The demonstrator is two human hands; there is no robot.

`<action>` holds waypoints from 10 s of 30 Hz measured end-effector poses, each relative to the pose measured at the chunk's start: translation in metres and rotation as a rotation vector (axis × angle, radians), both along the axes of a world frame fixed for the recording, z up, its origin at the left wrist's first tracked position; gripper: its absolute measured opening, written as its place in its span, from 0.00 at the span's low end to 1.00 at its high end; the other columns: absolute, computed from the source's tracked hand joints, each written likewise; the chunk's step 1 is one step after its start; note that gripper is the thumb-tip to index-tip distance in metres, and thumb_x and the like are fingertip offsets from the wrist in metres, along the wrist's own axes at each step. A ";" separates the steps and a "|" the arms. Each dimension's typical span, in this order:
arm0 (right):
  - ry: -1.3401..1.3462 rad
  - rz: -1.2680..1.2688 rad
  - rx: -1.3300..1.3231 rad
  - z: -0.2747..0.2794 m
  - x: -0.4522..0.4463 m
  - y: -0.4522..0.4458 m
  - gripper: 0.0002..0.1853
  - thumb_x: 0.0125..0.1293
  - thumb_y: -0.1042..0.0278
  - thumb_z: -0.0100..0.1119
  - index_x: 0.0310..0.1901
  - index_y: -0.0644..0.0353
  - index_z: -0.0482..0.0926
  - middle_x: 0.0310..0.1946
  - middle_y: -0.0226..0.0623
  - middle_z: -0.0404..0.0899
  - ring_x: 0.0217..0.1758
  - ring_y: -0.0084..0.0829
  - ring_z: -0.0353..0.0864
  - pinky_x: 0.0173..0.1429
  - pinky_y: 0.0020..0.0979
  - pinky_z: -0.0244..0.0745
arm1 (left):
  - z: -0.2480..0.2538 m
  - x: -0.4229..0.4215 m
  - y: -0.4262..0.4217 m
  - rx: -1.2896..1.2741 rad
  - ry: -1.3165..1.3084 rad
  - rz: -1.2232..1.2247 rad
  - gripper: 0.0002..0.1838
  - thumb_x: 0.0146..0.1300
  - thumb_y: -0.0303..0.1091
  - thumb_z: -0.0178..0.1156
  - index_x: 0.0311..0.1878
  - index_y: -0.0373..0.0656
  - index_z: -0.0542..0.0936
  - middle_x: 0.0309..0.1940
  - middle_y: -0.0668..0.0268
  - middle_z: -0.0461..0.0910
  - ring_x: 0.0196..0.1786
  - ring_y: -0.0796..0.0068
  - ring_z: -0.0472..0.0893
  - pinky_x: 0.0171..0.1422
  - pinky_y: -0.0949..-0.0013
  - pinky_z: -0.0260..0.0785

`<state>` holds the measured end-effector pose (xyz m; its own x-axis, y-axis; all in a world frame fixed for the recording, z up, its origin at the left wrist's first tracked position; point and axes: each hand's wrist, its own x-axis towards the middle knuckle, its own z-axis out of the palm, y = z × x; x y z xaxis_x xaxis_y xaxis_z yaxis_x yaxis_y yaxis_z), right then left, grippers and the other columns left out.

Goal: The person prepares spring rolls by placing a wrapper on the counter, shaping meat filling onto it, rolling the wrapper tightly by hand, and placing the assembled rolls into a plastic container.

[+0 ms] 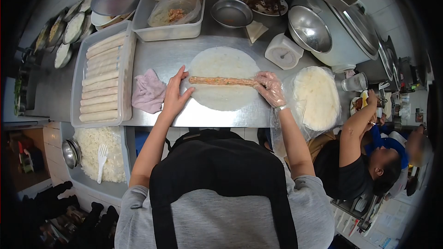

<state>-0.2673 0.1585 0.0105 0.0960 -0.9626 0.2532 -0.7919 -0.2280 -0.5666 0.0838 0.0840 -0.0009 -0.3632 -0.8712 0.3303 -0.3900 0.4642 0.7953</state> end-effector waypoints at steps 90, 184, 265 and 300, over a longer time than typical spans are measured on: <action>0.005 0.176 0.566 0.023 0.040 -0.176 0.20 0.66 0.50 0.53 0.29 0.60 0.79 0.21 0.34 0.77 0.26 0.27 0.72 0.36 0.31 0.67 | 0.000 -0.177 -0.027 -0.199 -0.372 -0.400 0.17 0.47 0.35 0.71 0.37 0.38 0.76 0.37 0.56 0.75 0.45 0.56 0.75 0.52 0.58 0.69; -0.249 0.243 0.823 0.029 0.056 -0.183 0.20 0.69 0.53 0.51 0.41 0.65 0.83 0.33 0.32 0.82 0.34 0.20 0.77 0.40 0.23 0.74 | 0.013 -0.140 -0.048 -0.084 -0.423 -0.503 0.15 0.42 0.33 0.73 0.31 0.36 0.80 0.32 0.55 0.80 0.41 0.55 0.79 0.47 0.59 0.71; -0.076 0.416 0.717 0.016 0.091 -0.198 0.20 0.68 0.52 0.51 0.34 0.63 0.81 0.27 0.28 0.77 0.30 0.21 0.70 0.37 0.27 0.68 | 0.013 -0.080 -0.054 0.026 -0.470 -0.406 0.19 0.43 0.36 0.74 0.34 0.38 0.77 0.35 0.55 0.78 0.44 0.55 0.77 0.49 0.57 0.70; -0.192 0.489 0.709 -0.004 0.052 -0.203 0.21 0.69 0.51 0.47 0.30 0.63 0.77 0.20 0.33 0.72 0.25 0.27 0.67 0.35 0.31 0.65 | 0.005 -0.187 -0.016 -0.060 -0.355 -0.472 0.18 0.46 0.36 0.72 0.36 0.38 0.76 0.38 0.54 0.76 0.48 0.53 0.74 0.52 0.58 0.68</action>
<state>-0.2153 -0.0446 0.0066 0.5555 -0.7614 -0.3342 -0.5741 -0.0604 -0.8166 -0.1035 0.0675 0.0042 -0.8045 -0.5716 0.1615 -0.3675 0.6926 0.6206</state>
